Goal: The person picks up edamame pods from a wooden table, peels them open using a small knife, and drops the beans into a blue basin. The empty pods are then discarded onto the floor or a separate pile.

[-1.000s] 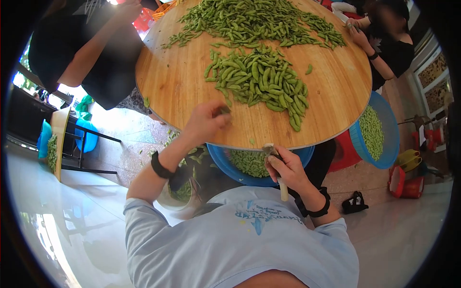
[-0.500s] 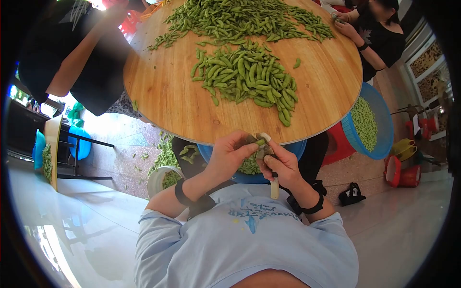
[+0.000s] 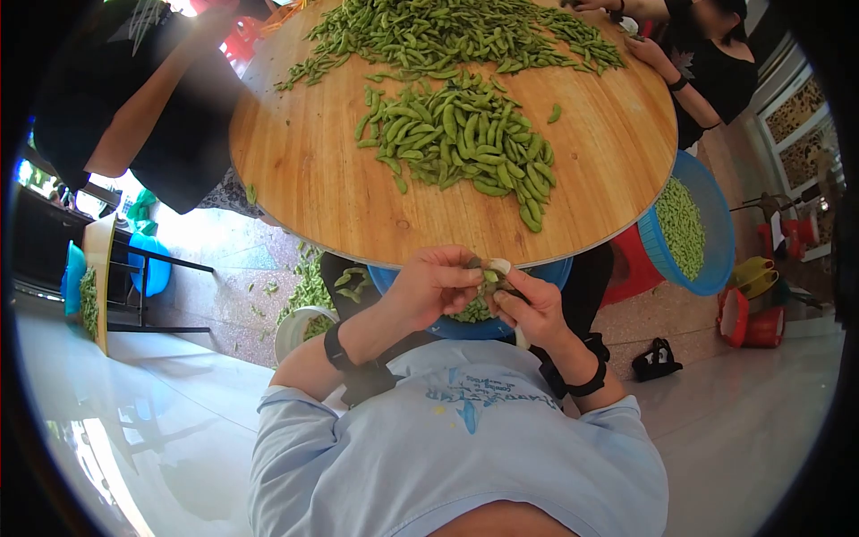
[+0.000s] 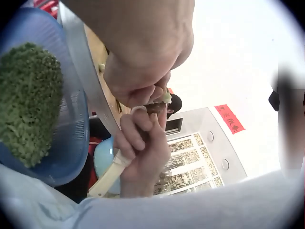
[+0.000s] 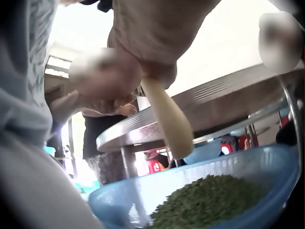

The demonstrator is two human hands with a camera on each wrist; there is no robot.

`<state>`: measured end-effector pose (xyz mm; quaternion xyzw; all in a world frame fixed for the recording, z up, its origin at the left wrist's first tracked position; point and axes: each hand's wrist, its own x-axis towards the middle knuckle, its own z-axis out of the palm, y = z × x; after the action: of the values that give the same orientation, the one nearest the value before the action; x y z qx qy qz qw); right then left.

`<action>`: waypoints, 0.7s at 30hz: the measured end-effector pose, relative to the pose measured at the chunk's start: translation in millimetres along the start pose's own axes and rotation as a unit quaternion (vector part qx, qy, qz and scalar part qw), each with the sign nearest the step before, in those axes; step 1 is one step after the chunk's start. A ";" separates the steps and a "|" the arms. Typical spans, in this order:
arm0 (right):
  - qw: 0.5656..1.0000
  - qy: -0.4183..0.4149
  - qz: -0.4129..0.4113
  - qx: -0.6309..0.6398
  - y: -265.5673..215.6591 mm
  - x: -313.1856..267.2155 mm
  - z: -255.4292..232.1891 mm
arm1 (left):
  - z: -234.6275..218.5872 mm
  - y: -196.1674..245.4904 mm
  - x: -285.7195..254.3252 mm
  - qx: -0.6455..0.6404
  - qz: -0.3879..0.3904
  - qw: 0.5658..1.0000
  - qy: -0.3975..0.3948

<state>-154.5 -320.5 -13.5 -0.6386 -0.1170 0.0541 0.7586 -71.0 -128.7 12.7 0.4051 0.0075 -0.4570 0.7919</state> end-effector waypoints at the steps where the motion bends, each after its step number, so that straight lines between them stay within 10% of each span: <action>1: 1.000 0.000 0.001 0.000 3.8 3.5 -0.7 | -0.4 -1.7 0.8 -0.024 -0.024 0.999 -0.005; 3: 0.880 0.049 -0.304 -0.362 8.6 14.3 -1.7 | 4.1 -4.9 2.4 -0.011 -0.022 1.000 0.014; 10: 0.958 0.113 -0.125 -0.233 4.6 2.1 5.1 | 22.1 -21.3 3.0 0.255 0.160 0.952 0.062; 14: 0.946 0.090 -0.142 -0.278 6.2 4.0 3.7 | 8.9 -9.5 -14.8 0.180 0.068 0.981 0.026; 16: 0.940 0.052 -0.126 -0.312 2.6 10.3 1.7 | 7.4 5.8 -36.9 0.365 0.176 0.901 0.151; 18: 0.919 -0.008 -0.152 -0.363 -5.0 13.4 4.6 | -7.7 23.5 -60.1 0.545 0.336 0.734 0.226; 20: 0.902 -0.012 -0.158 -0.401 -17.3 15.8 12.4 | -22.6 43.1 -86.4 0.720 0.268 0.579 0.273; 21: 0.882 -0.018 -0.166 -0.440 -20.9 19.5 16.7 | -32.1 48.2 -97.1 0.721 0.270 0.577 0.273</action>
<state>-141.2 -303.8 11.7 -0.8766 -0.2469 -0.1186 0.3956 -80.8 -25.9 58.8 0.9313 -0.2181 0.0555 0.2864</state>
